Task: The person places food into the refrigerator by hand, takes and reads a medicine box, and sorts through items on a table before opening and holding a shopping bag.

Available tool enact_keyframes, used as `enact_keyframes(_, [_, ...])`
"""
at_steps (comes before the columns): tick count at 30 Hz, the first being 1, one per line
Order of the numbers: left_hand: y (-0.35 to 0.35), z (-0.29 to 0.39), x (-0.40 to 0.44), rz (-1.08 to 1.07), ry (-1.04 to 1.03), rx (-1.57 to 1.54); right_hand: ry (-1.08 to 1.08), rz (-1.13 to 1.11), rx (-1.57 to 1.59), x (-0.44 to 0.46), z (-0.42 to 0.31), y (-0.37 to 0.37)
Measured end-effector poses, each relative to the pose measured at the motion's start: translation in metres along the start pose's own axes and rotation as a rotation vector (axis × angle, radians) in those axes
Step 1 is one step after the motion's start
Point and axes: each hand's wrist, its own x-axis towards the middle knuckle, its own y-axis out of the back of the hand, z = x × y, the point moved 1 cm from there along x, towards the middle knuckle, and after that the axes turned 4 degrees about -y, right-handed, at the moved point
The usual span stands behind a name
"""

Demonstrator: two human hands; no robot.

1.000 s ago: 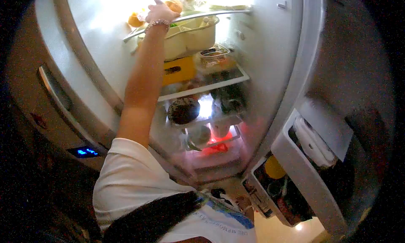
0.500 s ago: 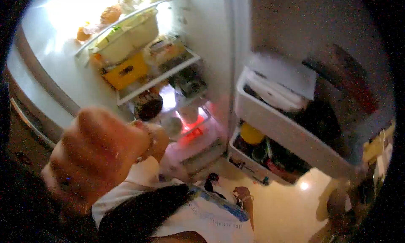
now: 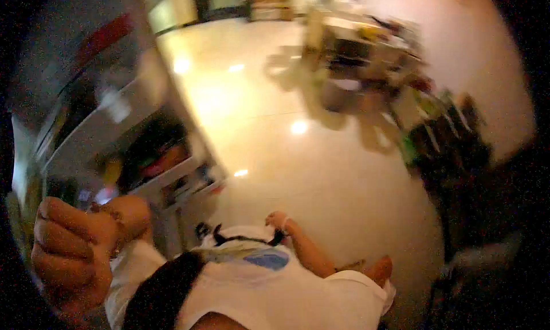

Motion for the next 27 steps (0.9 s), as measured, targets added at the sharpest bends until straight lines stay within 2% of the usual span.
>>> enact_keyframes(1, [-0.035, -0.006, 0.0, 0.085, 0.12, 0.016, -0.121, 0.099, 0.169, -0.023, 0.033, 0.013])
enact_keyframes(2, [-0.062, -0.017, 0.001, 0.141, 0.271, 0.038, -0.35, 0.129, 0.306, -0.048, 0.058, 0.019])
enact_keyframes(3, [-0.088, -0.029, 0.002, 0.178, 0.43, 0.074, -0.38, 0.214, 0.445, -0.078, 0.081, 0.029])
enact_keyframes(5, [-0.162, -0.075, 0.026, -0.032, 0.441, 0.095, -0.412, 0.374, 0.717, -0.139, 0.122, 0.042])
enact_keyframes(6, [-0.194, -0.117, 0.02, -0.22, 0.619, 0.397, -0.329, 0.483, 0.668, -0.156, 0.165, 0.034])
enact_keyframes(7, [-0.171, -0.183, -0.001, -0.529, 0.736, 0.771, -0.275, 0.571, 0.608, -0.15, 0.188, 0.003])
enact_keyframes(8, [-0.139, -0.259, -0.054, -0.714, 0.615, 1.049, -0.44, 0.58, 0.855, -0.174, 0.18, -0.005])
enact_keyframes(9, [-0.117, -0.341, -0.104, -0.899, 0.661, 1.145, -0.607, 0.631, 1.109, -0.2, 0.166, -0.011])
enact_keyframes(11, [-0.031, -0.452, -0.195, -1.4, 0.788, 1.503, -0.673, 0.703, 1.39, -0.203, 0.201, -0.069])
enact_keyframes(13, [-0.004, -0.454, -0.215, -1.684, 0.822, 1.694, -0.739, 0.757, 1.61, -0.207, 0.207, -0.104])
enact_keyframes(15, [0.004, -0.459, -0.245, -1.801, 0.89, 1.744, -0.811, 0.669, 1.564, -0.201, 0.2, -0.129])
enact_keyframes(16, [0.002, -0.46, -0.245, -1.788, 0.935, 1.718, -0.85, 0.601, 1.539, -0.2, 0.194, -0.137])
enact_keyframes(17, [0.004, -0.458, -0.247, -1.765, 0.995, 1.696, -0.858, 0.596, 1.339, -0.196, 0.191, -0.139])
enact_keyframes(18, [-0.01, -0.438, -0.237, -1.82, 0.949, 1.675, -0.848, 0.584, 1.13, -0.189, 0.19, -0.132])
enact_keyframes(19, [0.003, -0.458, -0.259, -1.896, 0.985, 1.695, -0.814, 0.558, 0.913, -0.177, 0.188, -0.121])
enact_keyframes(20, [0.007, -0.459, -0.257, -1.823, 1.002, 1.663, -0.75, 0.518, 0.692, -0.16, 0.185, -0.11])
enact_keyframes(21, [-0.001, -0.445, -0.249, -1.752, 1.016, 1.628, -0.719, 0.487, 0.553, -0.127, 0.221, -0.121])
enact_keyframes(22, [-0.007, -0.436, -0.241, -1.648, 1.044, 1.578, -0.645, 0.456, 0.944, -0.139, 0.168, -0.062])
enact_keyframes(23, [-0.011, -0.417, -0.232, -1.556, 1.068, 1.537, -0.595, 0.418, 0.635, -0.109, 0.183, -0.045])
enact_keyframes(25, [-0.036, -0.376, -0.221, -1.451, 1.077, 1.486, -0.58, 0.267, 0.841, -0.068, 0.179, 0.002])
enact_keyframes(26, [-0.044, -0.349, -0.221, -1.452, 1.091, 1.523, -0.382, 0.143, 0.499, -0.048, 0.149, 0.058])
enact_keyframes(27, [-0.068, -0.331, -0.222, -1.501, 1.064, 1.562, -0.355, 0.029, 0.642, -0.001, 0.185, 0.069])
